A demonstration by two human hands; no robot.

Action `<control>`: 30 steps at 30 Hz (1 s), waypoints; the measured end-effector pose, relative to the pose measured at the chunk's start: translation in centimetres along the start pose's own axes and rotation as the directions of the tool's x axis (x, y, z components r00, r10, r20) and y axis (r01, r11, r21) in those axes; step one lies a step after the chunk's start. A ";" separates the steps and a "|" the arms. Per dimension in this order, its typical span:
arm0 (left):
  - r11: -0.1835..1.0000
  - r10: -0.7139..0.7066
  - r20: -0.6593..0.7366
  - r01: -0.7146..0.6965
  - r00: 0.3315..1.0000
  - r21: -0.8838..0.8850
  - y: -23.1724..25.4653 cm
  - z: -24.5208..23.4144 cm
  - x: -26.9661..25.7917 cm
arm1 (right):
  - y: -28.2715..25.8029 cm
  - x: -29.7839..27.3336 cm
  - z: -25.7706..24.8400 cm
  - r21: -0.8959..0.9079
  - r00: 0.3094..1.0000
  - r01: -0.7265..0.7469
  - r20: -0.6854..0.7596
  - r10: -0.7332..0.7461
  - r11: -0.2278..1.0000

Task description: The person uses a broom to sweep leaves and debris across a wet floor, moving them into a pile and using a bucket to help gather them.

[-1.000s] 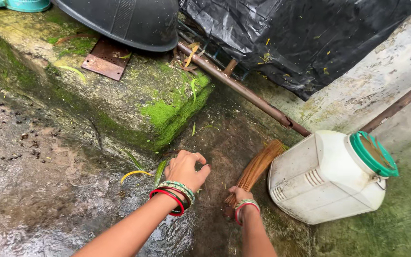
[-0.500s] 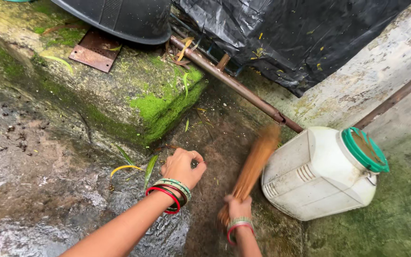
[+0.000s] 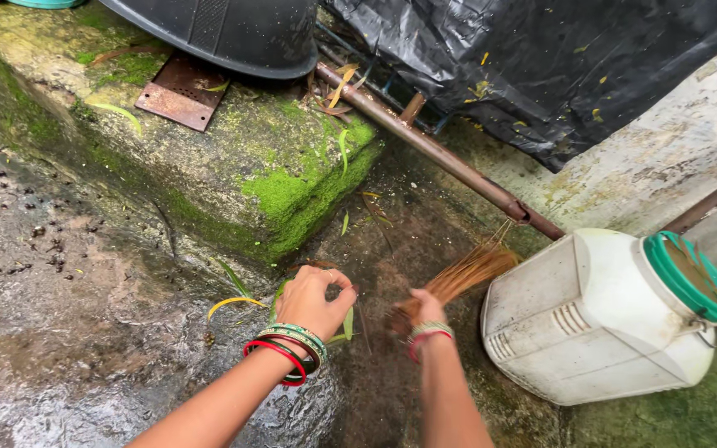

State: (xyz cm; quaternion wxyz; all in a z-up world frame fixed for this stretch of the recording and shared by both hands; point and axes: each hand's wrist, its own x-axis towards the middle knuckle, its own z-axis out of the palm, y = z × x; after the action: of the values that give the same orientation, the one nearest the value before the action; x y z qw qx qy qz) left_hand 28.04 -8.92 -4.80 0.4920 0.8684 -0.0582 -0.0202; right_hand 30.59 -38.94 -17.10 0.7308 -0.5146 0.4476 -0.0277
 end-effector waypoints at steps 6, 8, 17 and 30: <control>1.000 0.001 0.001 -0.001 1.000 0.000 0.1 0.1 0.2 | 1.0 -9.1 -6.5 -0.012 0.953 -0.062 0.296 0.063 0.998; 0.999 0.032 -0.015 -0.032 0.999 -0.020 0.7 0.7 0.1 | 1.6 -12.6 -8.5 -0.108 0.974 0.036 0.225 -0.010 0.994; 0.999 0.018 -0.010 -0.018 1.000 -0.046 1.8 0.2 -0.3 | 5.8 1.3 -10.4 -0.543 0.940 0.272 -0.028 -0.341 0.794; 1.000 -0.008 -0.047 0.008 0.999 0.002 0.6 -2.7 0.2 | 4.3 -2.3 -6.1 -0.925 0.928 0.034 -0.111 -0.357 0.378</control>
State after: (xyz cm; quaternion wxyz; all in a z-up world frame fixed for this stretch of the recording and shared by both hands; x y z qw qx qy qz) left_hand 28.40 -6.94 -2.89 0.4922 0.8694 -0.0433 -0.0020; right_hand 23.25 -40.20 -19.43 0.2472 -0.8678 0.4272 0.0576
